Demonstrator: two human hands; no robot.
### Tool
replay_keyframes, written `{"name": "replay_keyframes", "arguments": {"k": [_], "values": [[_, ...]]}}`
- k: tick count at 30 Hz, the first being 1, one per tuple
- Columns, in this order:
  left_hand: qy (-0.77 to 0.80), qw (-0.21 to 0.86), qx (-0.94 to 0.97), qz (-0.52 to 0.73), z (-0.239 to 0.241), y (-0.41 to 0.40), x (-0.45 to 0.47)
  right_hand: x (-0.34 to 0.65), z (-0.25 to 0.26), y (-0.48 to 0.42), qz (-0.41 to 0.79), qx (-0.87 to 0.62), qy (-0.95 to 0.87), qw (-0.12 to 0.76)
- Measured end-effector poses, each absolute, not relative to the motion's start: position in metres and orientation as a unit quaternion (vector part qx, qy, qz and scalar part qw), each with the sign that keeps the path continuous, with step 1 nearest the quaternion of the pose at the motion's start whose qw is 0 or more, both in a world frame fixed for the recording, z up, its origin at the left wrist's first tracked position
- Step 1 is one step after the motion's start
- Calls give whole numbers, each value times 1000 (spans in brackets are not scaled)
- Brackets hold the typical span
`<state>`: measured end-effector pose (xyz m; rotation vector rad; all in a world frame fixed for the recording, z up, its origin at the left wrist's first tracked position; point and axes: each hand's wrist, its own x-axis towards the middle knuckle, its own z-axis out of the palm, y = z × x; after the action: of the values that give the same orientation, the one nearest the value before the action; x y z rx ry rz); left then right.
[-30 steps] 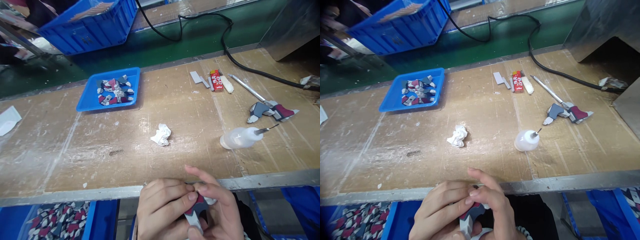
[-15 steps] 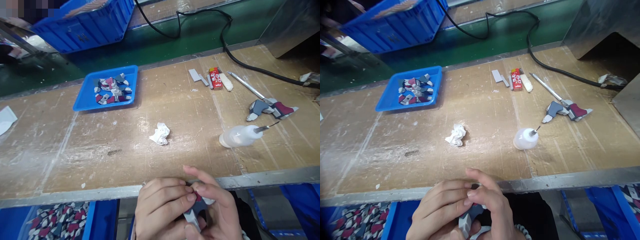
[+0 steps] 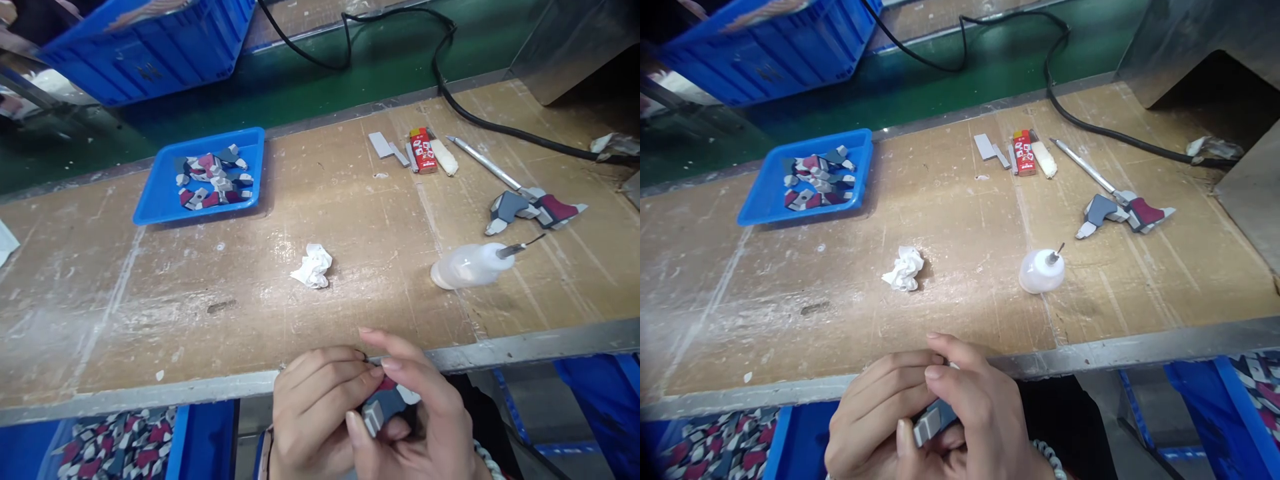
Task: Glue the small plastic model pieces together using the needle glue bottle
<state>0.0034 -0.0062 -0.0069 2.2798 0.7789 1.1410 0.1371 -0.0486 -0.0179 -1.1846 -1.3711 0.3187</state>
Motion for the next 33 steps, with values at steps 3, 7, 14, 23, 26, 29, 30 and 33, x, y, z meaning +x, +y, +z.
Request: {"name": "replay_keyframes", "arguments": {"k": [3,7,14,23,26,29,30,33], "values": [[287,236,829,417,-6,-6,4,137,-15,-46,141,-505,-590,613],[291,235,830,415,-4,-6,5,137,-11,-45,138,-501,-593,615],[278,240,834,411,-10,-8,3,138,-9,-41,108,-507,-606,603],[278,232,835,416,-10,-7,2,138,-8,-39,101,-516,-609,594],[286,230,834,412,-6,-6,4,137,-7,-40,104,-523,-605,591],[290,229,832,414,-5,-7,5,138,-7,-40,103,-524,-607,588],[292,230,831,414,-6,-7,5,138,-7,-40,102,-526,-607,587],[295,232,829,414,-7,-8,4,137,-7,-39,99,-529,-605,586]]}}
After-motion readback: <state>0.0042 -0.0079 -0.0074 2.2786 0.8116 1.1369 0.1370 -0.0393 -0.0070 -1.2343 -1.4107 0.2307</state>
